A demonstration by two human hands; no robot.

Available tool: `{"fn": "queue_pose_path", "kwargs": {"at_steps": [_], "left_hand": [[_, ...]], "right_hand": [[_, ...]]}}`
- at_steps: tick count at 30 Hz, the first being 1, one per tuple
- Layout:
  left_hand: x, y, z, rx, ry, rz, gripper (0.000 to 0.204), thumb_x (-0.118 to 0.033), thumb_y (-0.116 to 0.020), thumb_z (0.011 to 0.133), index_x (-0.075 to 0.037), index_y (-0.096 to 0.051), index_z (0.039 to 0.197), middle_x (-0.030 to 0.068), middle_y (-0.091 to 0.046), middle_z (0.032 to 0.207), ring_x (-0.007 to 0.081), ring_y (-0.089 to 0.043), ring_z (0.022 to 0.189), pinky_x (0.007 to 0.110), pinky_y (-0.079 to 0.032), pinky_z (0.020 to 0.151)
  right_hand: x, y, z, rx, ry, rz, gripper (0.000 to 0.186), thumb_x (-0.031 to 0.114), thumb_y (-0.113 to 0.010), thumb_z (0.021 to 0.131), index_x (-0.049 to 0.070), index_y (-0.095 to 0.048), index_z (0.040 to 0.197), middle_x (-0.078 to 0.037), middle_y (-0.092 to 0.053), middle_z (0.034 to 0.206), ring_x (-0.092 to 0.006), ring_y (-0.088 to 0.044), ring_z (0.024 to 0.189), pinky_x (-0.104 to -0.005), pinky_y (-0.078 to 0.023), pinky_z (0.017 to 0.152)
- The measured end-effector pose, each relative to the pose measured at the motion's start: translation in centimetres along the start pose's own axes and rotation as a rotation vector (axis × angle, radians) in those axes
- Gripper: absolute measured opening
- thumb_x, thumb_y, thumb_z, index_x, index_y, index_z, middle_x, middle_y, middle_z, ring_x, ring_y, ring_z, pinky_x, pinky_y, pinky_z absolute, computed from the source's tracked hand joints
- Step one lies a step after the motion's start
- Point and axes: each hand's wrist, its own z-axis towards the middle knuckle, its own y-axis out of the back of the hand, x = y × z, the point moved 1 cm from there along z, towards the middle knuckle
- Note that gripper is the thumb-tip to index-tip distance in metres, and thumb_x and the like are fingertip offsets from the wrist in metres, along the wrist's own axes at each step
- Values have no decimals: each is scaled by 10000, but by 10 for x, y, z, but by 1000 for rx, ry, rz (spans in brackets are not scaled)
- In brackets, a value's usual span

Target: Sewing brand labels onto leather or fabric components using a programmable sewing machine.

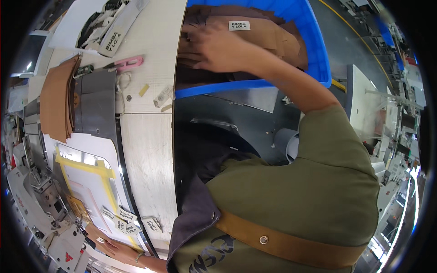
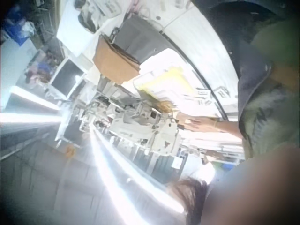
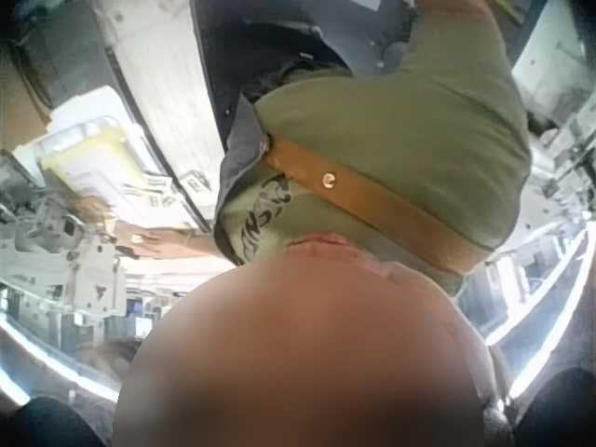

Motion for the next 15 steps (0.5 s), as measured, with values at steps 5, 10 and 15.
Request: {"fn": "queue_pose_path", "kwargs": {"at_steps": [5, 10, 15], "left_hand": [[21, -6, -1, 0, -24, -29, 610, -523, -378, 1128, -85, -580, 1501, 130, -590, 1523, 346, -577, 1357, 441, -494, 1103], [24, -11, -1, -18, -59, -121, 586, -472, -411, 1133, -53, -557, 1517, 168, -576, 1531, 370, -563, 1371, 447, -472, 1131], [29, -13, 7, 4, -123, -207, 583, -427, -450, 1135, 0, -537, 1522, 199, -557, 1545, 381, -547, 1385, 441, -447, 1157]], "right_hand": [[21, -65, 38, 72, -22, -97, 459, 415, -687, 956, 105, -732, 1291, -130, -627, 1411, -323, -588, 1303, -442, -541, 963], [-7, -74, 43, -151, -80, 247, 283, 238, -595, 1002, 59, -733, 1173, -162, -720, 1139, -345, -673, 1106, -443, -561, 904], [-63, -5, 20, -495, -508, 924, 296, 222, -593, 1030, 12, -713, 1201, -144, -746, 1181, -295, -706, 1046, -403, -562, 913]]}}
